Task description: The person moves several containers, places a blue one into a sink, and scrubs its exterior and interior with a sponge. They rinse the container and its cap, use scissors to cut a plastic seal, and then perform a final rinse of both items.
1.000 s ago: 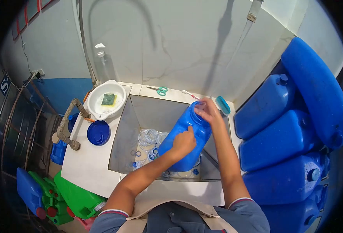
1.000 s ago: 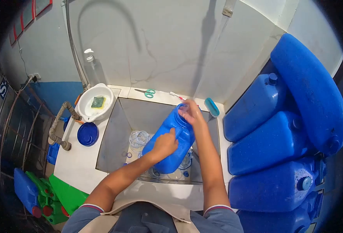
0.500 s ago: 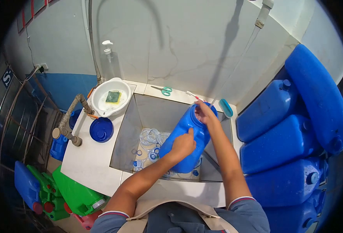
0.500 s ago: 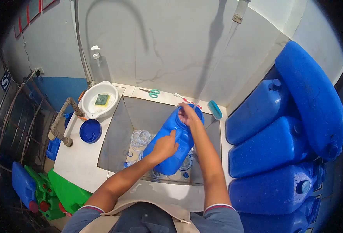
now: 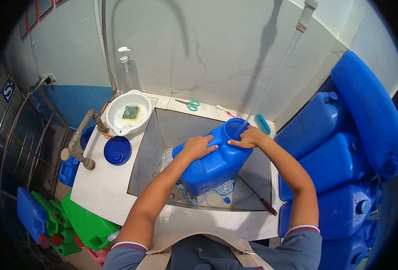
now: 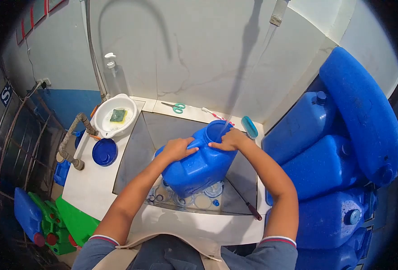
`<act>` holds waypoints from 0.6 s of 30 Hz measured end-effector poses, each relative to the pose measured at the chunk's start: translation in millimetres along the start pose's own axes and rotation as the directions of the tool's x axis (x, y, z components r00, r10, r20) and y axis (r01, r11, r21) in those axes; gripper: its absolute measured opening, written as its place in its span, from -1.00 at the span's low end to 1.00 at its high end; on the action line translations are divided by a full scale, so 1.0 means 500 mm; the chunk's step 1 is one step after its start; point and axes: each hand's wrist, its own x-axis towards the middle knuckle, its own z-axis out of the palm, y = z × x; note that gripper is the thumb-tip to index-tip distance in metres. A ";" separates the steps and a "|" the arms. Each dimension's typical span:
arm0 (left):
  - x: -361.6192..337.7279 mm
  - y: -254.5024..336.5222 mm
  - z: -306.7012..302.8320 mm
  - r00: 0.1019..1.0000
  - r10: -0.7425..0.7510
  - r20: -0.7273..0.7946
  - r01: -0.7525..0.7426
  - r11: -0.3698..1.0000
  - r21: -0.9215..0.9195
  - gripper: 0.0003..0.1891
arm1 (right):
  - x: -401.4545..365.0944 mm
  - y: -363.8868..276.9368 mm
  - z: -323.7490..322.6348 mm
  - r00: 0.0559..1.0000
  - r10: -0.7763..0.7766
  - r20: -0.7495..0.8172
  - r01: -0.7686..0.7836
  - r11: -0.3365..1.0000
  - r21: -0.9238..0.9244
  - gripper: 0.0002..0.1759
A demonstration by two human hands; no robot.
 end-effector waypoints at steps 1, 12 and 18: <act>0.001 0.001 0.001 1.000 -0.002 0.006 0.002 1.000 0.001 -0.48 | 0.001 0.004 0.008 0.997 0.013 -0.081 -0.011 1.000 0.029 -0.07; 0.080 -0.009 0.026 0.990 0.092 -0.112 -0.111 0.976 -0.186 -0.53 | 0.000 0.057 -0.052 0.974 0.204 -0.094 0.128 -0.160 0.979 -0.79; 0.159 -0.017 0.048 0.982 0.189 -0.012 -0.179 0.901 -0.396 -0.66 | -0.011 0.096 -0.109 0.997 0.059 -0.057 0.073 -0.301 0.951 -0.76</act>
